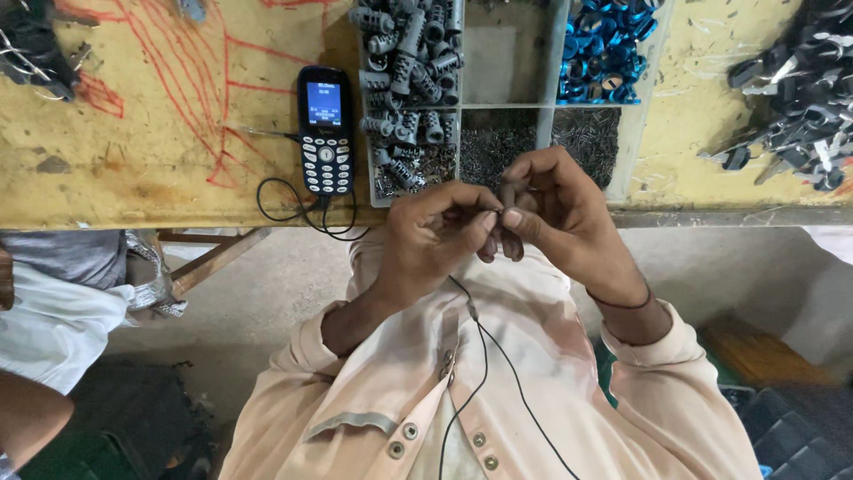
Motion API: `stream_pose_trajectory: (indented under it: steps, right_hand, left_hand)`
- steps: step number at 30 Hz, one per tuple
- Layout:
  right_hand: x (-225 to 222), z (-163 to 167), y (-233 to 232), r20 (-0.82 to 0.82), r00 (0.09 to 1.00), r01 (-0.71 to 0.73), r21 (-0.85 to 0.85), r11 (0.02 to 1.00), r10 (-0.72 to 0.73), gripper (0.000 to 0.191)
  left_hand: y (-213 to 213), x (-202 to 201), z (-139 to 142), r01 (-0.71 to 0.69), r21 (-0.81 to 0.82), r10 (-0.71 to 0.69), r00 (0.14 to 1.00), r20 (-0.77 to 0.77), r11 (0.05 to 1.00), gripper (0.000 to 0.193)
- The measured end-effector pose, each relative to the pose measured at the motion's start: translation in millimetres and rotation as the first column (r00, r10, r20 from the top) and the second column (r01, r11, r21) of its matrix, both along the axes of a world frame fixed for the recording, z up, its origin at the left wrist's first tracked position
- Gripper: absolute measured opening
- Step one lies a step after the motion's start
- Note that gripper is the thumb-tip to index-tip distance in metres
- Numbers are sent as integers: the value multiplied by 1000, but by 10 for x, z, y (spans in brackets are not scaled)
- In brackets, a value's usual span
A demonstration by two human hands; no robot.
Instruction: The person sits at a workbench and assembles small components by hand. They pick small metal pins and springs from a compartment tray, insert them into blue plastic housings, press the parts together, and place finished assemblies aside, repeating the cycle with one part at a time.
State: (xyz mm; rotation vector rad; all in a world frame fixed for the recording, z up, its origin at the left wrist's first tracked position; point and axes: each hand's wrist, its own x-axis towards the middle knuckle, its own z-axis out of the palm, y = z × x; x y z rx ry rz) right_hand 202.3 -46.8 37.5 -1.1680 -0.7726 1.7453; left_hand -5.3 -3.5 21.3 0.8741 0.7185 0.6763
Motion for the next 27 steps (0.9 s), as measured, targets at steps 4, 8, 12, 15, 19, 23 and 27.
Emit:
stream_pose_trajectory:
  steps: [4,8,12,15,19,23,27]
  right_hand:
    - [38,27,37,-76,997,-18,-89,996,11,25]
    - [87,33,44,-71,997,-43,-81,996,37,22]
    - [109,39,19,123,991,-56,3,998,55,24]
    - [98,78,37,176,982,-70,32,997,63,26]
    - [131,204,143,-37,999,-25,-155,988,19,26]
    - [297,341,256,931,358,-501,125,856,74,15]
    - [363,326,225,994,-104,-515,-67,854,15,13]
  left_hand:
    - [15,15,12,19,98,-9,995,-96,995,14]
    - [49,12,72,41,100,-32,995,-95,994,14]
    - [79,-22,129,55,233,-17,987,-161,971,16]
    - [88,-38,133,55,239,-28,993,-116,970,16]
    - [103,-9,80,81,101,-69,990,-120,992,13]
    - [111,34,32,60,160,-44,994,-103,985,11]
    - [135,49,-11,42,158,-20,990,-140,986,9]
